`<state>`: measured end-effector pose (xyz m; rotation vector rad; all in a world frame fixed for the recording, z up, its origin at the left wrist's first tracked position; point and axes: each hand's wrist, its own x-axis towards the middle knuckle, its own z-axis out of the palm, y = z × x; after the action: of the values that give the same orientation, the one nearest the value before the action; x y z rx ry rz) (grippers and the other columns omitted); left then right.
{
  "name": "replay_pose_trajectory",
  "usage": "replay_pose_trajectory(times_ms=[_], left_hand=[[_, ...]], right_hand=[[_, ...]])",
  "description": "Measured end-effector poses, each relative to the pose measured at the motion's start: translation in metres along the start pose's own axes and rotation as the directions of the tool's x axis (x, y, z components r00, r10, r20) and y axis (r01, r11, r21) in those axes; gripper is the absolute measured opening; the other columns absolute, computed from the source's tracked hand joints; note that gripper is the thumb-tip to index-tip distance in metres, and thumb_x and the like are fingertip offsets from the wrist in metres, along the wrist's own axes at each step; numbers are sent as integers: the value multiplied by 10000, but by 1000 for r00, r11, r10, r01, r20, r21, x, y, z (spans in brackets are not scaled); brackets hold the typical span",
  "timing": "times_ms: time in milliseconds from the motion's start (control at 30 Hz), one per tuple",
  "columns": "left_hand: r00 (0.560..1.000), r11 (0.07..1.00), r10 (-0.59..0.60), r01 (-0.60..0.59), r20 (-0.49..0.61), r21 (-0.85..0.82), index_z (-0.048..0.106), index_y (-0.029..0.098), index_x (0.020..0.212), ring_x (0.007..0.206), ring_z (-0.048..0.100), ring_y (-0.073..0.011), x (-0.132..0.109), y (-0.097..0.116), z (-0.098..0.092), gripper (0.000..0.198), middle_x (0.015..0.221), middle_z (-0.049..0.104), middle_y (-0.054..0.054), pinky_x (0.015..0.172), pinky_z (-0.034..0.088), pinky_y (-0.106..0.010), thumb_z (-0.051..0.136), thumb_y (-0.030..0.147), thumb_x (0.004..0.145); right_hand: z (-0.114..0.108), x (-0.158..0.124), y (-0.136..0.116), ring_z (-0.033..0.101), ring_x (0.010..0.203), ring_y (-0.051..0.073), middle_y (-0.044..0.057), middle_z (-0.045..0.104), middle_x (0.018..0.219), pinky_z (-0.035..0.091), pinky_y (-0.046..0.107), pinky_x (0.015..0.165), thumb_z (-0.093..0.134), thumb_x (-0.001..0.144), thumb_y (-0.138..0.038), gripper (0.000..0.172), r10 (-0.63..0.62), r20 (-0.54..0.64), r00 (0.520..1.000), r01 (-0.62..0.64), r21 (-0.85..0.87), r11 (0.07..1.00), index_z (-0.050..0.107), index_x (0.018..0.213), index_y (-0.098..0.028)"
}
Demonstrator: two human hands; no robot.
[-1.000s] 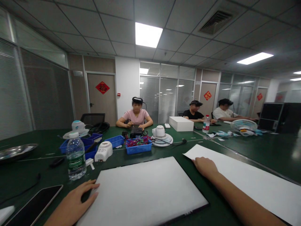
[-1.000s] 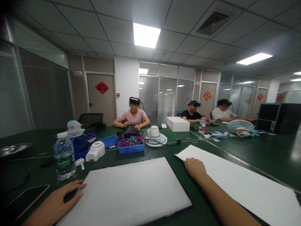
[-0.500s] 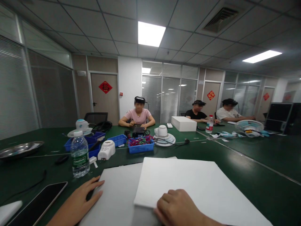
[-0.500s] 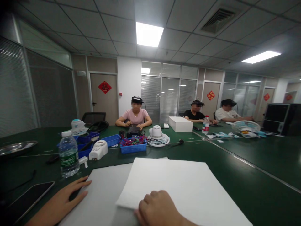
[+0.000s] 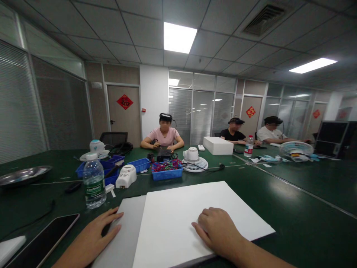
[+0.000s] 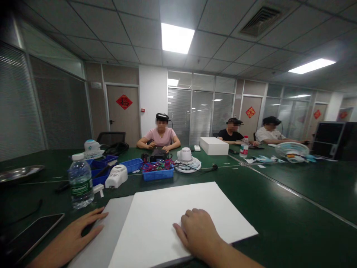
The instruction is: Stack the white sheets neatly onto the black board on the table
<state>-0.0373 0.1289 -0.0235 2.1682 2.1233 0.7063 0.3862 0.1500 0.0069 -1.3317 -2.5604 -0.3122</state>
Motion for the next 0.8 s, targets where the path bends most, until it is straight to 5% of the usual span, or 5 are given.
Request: replay_pose_trajectory(times_ms=[167, 333, 533, 800], left_hand=[[1000, 1000, 8, -8, 29, -7, 644, 291, 1309, 1336, 523, -298, -1, -1, 0, 526, 1449, 571, -43, 1141, 368, -492, 471, 574, 900], [1000, 999, 16, -16, 10, -32, 638, 285, 1317, 1327, 530, -309, -3, -3, 1, 554, 1449, 570, -54, 1129, 390, -478, 528, 591, 868], [999, 999, 1, 0, 35, -33, 616, 297, 1341, 1346, 511, -310, -1, -9, 7, 567, 1475, 545, -52, 1139, 372, -496, 509, 601, 876], [999, 1000, 11, -12, 34, 24, 640, 325, 1312, 1323, 538, -313, 0, -13, 9, 545, 1463, 561, -40, 1117, 409, -479, 564, 580, 837]], right_hand=[[3, -4, -10, 638, 885, 214, 68, 717, 913, 441, 334, 825, 453, 955, -474, 377, -214, -21, 977, 215, 135, 967, 693, 880, -194], [18, -6, -16, 631, 1078, 265, 79, 670, 1244, 472, 373, 931, 508, 846, -706, 607, -407, -78, 910, 414, 153, 897, 664, 1129, -193], [42, -4, -17, 655, 1066, 256, 59, 641, 1307, 525, 345, 860, 563, 861, -452, 452, -452, -190, 872, 459, -8, 888, 608, 1233, -200], [28, -7, -18, 657, 1104, 271, 141, 560, 1388, 537, 332, 886, 490, 862, -743, 700, -474, -214, 854, 496, 57, 867, 581, 1294, -200]])
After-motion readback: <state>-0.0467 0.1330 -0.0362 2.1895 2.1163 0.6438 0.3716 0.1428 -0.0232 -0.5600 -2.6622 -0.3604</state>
